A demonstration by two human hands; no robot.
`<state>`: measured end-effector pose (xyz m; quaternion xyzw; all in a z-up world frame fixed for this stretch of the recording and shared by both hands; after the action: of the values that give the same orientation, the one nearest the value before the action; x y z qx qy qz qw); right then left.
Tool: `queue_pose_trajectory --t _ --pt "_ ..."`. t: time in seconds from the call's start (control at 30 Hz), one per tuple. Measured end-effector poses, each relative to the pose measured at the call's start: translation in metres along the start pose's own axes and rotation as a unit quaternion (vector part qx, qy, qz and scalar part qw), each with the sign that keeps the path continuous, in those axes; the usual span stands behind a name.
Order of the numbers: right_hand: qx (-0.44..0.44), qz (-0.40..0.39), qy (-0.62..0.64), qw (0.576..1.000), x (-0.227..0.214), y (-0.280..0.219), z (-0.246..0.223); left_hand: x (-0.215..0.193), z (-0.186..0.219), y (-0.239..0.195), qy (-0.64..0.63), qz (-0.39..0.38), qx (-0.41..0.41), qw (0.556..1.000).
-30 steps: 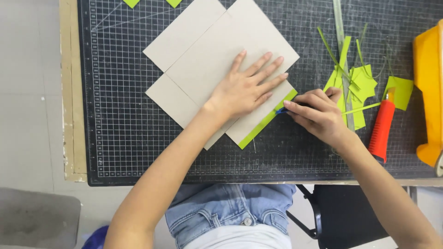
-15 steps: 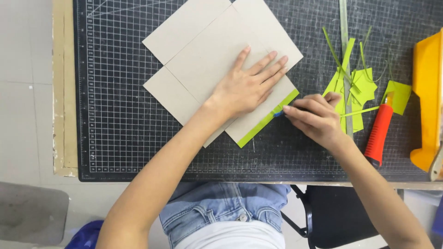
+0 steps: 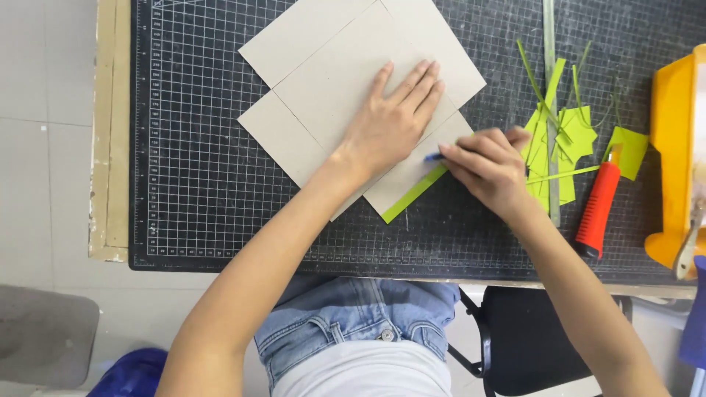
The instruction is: Applying glue to the edges of a cardboard template and folding paper over them to create a finished craft object.
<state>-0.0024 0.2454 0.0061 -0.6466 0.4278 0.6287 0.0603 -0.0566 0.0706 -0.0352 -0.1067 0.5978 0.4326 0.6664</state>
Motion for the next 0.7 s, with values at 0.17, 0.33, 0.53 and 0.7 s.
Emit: queue_pose_trajectory --t 0.17,0.33,0.53,0.7 --pt "0.019 -0.039 0.019 0.999 -0.018 0.001 -0.026 0.002 0.0 0.0 0.021 -0.021 -0.006 1.0" --pt "-0.037 -0.012 -0.02 0.999 0.002 -0.003 -0.03 0.003 0.001 -0.001 0.018 -0.028 -0.003 0.999" --pt "-0.038 -0.018 -0.026 0.999 0.003 0.0 -0.033 0.005 -0.003 0.001 -0.033 -0.059 -0.019 0.998" --pt "-0.062 -0.028 0.002 0.998 0.008 0.0 -0.049 0.006 -0.003 0.002 -0.04 -0.03 -0.012 0.999"
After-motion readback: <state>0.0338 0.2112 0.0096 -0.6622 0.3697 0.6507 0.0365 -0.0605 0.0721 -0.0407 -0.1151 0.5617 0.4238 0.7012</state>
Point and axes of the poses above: each hand's wrist, its own y-axis towards the middle knuckle, its own x-axis out of the palm, z = x × y, the point moved 4 cm from there along y, towards the middle knuckle, and after that the axes turned 9 degrees about -y, right-handed, at the moved point
